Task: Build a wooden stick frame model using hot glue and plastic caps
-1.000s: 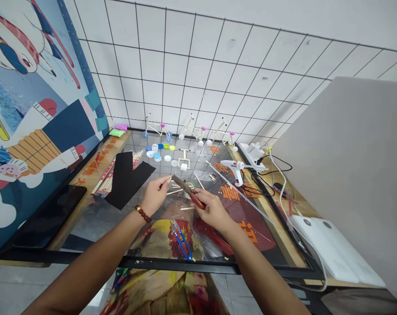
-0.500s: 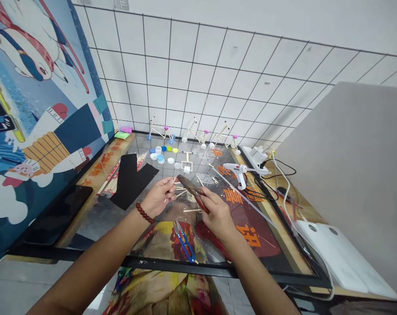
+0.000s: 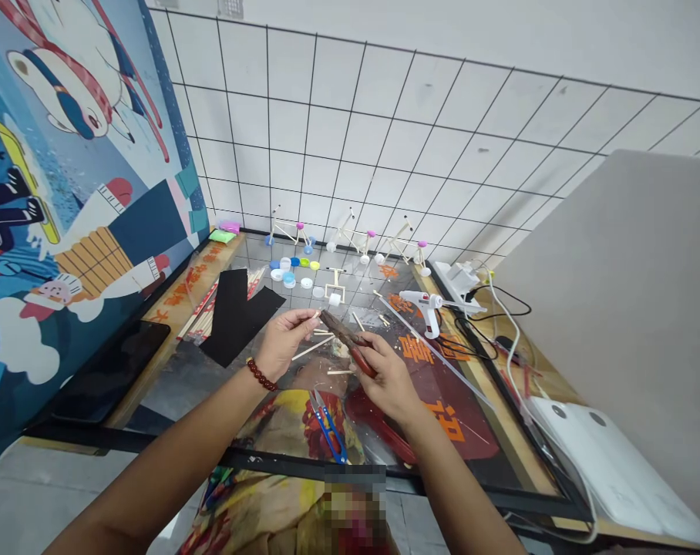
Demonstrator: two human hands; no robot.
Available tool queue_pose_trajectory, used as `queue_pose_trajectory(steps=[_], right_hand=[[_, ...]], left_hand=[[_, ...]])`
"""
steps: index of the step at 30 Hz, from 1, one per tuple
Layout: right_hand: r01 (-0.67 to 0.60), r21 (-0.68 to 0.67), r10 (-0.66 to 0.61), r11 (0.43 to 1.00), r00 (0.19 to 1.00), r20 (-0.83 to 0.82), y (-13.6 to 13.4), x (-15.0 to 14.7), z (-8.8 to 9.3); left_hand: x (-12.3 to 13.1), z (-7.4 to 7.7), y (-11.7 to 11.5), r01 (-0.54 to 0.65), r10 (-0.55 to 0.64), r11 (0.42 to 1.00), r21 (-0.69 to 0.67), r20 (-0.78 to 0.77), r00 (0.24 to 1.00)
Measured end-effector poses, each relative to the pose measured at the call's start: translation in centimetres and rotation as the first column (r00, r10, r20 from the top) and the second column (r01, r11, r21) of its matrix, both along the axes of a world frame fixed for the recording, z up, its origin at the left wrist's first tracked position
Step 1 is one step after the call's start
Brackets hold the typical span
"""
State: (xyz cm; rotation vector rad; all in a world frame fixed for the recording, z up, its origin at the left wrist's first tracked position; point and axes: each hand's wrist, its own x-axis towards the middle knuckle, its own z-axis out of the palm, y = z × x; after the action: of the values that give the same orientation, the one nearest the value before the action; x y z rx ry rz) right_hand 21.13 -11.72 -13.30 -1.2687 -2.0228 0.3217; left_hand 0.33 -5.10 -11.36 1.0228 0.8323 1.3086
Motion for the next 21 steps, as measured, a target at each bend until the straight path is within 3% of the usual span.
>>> queue_pose_trajectory(steps=[5,11,21], right_hand=[[-0.055,-0.056,0.048,0.997,0.991,-0.122,0.1,0.02,-0.03],[-0.06,-0.095,0.039,0.994,0.977,-0.211,0.08,-0.18,0.22],[-0.083,-0.12,0.054,0.989,0.972,-0.23,-0.03,-0.61,0.44]], left_hand=[[-0.23,-0.04,0.12,-0.063,0.086,0.989,0.135,-0.177,0.981],[-0.41,-0.06,0.05,-0.105,0.173,0.962,0.251,-0.265,0.949],[-0.3,-0.46,0.21,-0.104,0.177,0.96,0.259,-0.275,0.945]])
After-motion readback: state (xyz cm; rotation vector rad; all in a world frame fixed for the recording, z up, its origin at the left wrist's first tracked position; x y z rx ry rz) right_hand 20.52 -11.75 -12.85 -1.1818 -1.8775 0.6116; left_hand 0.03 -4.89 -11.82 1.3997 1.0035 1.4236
